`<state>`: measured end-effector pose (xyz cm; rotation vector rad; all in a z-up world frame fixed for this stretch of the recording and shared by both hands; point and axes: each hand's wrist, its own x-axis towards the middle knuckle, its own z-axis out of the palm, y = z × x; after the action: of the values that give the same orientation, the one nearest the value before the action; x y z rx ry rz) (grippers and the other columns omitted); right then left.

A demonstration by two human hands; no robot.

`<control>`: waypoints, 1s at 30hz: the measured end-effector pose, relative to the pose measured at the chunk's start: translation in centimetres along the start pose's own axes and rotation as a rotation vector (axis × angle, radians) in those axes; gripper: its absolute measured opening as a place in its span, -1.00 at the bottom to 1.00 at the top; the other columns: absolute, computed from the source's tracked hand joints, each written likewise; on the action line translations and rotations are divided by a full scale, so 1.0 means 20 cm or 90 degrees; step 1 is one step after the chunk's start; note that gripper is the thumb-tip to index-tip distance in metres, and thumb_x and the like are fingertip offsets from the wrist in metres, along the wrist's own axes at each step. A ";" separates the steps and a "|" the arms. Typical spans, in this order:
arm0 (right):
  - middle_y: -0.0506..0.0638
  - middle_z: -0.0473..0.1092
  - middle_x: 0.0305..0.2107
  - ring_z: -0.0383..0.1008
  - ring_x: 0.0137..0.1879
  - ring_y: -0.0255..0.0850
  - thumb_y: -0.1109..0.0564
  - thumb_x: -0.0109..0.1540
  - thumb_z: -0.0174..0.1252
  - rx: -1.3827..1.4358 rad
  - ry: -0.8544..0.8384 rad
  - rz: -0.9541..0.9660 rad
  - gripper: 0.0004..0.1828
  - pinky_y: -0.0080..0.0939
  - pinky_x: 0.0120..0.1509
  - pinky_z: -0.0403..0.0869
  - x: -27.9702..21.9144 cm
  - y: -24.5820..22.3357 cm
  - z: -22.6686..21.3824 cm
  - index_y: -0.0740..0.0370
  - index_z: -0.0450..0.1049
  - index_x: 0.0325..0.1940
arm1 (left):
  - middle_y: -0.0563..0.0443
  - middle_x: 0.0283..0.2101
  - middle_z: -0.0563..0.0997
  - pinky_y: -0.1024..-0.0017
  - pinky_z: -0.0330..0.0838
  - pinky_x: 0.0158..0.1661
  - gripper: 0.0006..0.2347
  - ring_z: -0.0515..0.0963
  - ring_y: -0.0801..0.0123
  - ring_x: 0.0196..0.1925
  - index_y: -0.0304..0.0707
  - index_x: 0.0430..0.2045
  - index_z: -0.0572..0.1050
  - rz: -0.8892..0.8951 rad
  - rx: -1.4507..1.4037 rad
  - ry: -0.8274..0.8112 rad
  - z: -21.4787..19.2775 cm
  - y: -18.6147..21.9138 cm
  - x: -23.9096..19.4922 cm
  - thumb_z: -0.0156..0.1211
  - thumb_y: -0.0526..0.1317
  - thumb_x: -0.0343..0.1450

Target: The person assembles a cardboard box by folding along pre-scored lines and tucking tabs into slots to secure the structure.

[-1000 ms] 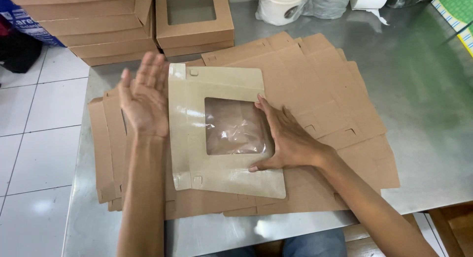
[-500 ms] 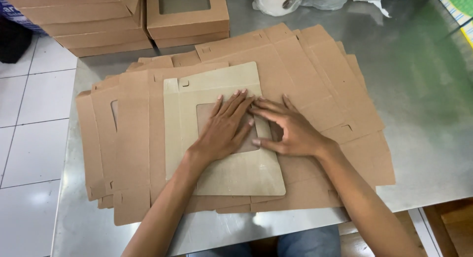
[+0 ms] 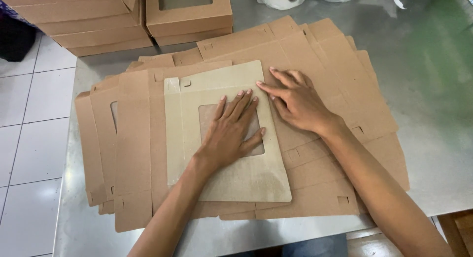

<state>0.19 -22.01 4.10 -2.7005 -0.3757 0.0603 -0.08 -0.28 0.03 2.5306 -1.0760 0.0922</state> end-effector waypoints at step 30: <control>0.43 0.41 0.11 0.18 0.50 0.32 0.16 0.26 0.07 -0.083 -0.239 -0.041 -0.68 0.27 0.59 0.10 -0.28 -0.34 -0.25 0.37 0.66 -0.08 | -0.06 0.44 0.33 -0.08 -0.06 0.44 -0.44 0.25 0.13 0.49 -0.13 0.32 0.39 -0.025 -0.068 0.041 -0.02 -0.01 0.02 0.15 0.08 0.41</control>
<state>-6.42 -19.56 11.41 -2.7978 -0.5943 0.5482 0.27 -0.30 0.37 2.4355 -0.9791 0.1012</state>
